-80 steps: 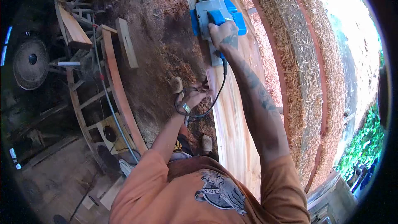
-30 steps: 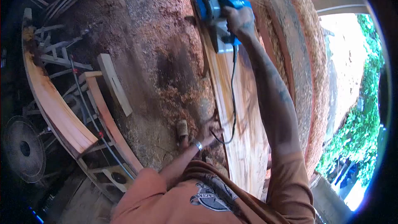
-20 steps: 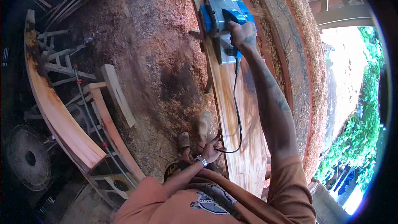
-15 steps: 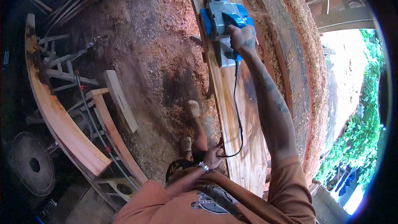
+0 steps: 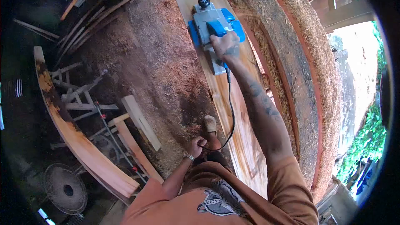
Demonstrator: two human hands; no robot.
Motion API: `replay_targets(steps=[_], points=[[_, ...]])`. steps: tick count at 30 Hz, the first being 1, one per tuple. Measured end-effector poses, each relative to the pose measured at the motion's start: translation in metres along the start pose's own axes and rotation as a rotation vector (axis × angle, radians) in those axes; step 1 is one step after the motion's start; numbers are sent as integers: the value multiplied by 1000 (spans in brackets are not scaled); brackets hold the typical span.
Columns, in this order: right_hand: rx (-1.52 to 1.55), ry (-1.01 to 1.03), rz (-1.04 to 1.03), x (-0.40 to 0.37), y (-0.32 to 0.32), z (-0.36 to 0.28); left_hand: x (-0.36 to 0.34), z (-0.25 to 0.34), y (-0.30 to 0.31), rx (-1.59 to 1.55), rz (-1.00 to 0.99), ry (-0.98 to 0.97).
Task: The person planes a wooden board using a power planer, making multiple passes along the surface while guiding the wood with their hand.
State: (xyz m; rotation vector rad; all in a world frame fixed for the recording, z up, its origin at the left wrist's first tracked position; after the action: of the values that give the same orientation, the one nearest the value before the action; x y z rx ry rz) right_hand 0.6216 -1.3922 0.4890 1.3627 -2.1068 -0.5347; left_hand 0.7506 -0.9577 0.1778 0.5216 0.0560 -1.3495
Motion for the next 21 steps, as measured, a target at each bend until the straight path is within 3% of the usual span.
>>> replay_targets(steps=[3, 7, 10, 13, 15, 17, 18, 19, 21], points=[[60, -2, -21, 24, -20, -7, 27, 18, 25, -42, 32, 206], [76, 14, -58, 43, -33, -10, 61, 65, 33, -164, 153, 155], [83, -10, -55, 51, -41, -16, 86, 100, 37, -54, 188, 219], [104, -36, -41, 65, -51, -20, 110, 106, 20, -261, 384, 224], [97, -58, -16, 73, -62, -21, 128, 67, 21, -46, 296, 216], [98, -86, -69, 83, -62, -32, 142, 57, 16, -72, 327, 383], [88, -84, -59, 89, -66, -33, 156, 50, 10, -220, 201, 399], [79, -82, -50, 96, -72, -34, 164, 44, 9, -235, 226, 374], [80, -59, -50, 105, -79, -42, 176, 108, 19, -265, 286, 324]])
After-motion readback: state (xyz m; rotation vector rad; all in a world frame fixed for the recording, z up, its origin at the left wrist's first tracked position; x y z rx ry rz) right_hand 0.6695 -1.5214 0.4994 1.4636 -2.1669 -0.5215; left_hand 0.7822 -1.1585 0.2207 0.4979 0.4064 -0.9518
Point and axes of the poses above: each hand's wrist, its own x-axis towards the middle knuckle, its own y-axis out of the back of the hand, z = x × y, the point moved 3 cm from there along x, towards the middle knuckle, and after that the axes turned 15 degrees about z, right-handed, at the moved point
